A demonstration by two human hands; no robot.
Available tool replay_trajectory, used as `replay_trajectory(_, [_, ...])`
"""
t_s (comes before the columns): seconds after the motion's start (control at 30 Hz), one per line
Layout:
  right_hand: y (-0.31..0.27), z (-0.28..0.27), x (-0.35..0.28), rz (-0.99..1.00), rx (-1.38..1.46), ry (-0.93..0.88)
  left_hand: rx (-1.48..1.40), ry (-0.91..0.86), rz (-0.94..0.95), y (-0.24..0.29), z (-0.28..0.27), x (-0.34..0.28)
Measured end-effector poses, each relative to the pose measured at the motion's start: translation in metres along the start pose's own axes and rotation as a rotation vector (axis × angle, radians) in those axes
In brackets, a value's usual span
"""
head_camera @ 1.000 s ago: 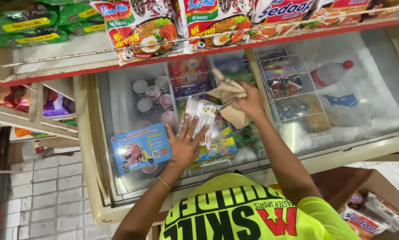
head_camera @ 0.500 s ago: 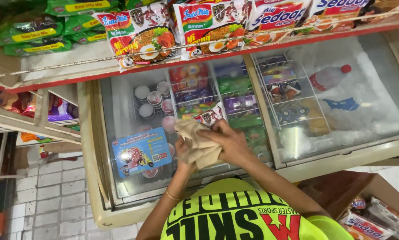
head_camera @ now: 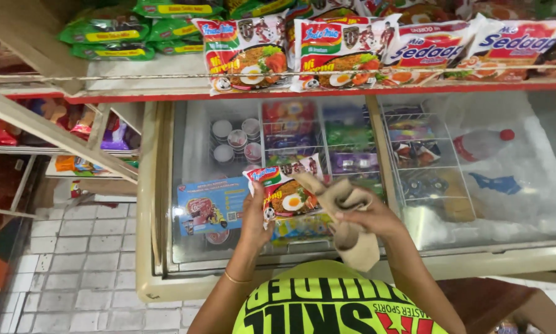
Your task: Restocking shelves with instant noodle packages after wiping them with a cloth.
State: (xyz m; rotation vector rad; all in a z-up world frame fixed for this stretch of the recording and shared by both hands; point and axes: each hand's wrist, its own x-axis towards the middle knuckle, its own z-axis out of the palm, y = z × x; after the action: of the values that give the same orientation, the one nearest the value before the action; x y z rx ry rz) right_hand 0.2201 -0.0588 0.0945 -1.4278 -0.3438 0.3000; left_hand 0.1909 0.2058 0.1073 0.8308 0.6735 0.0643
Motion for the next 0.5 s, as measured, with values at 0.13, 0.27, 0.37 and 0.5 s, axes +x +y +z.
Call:
replay_trajectory(0.13, [0.004, -0.013, 0.025, -0.138, -0.060, -0.134, -0.020, -0.202, 0.132, 0.033, -0.006, 0.003])
replay_trajectory(0.27, [-0.052, 0.033, 0.057, -0.330, -0.059, -0.128, -0.007, -0.392, 0.379, 0.093, 0.000, -0.018])
replay_trajectory(0.37, [-0.106, 0.067, 0.091, -0.401, -0.057, -0.181, 0.224, -0.378, 0.646, 0.161, 0.017, -0.043])
replay_trajectory(0.5, [-0.155, 0.111, 0.151, -0.576, -0.023, -0.307, 0.461, -0.314, 1.199, 0.230, 0.030, -0.048])
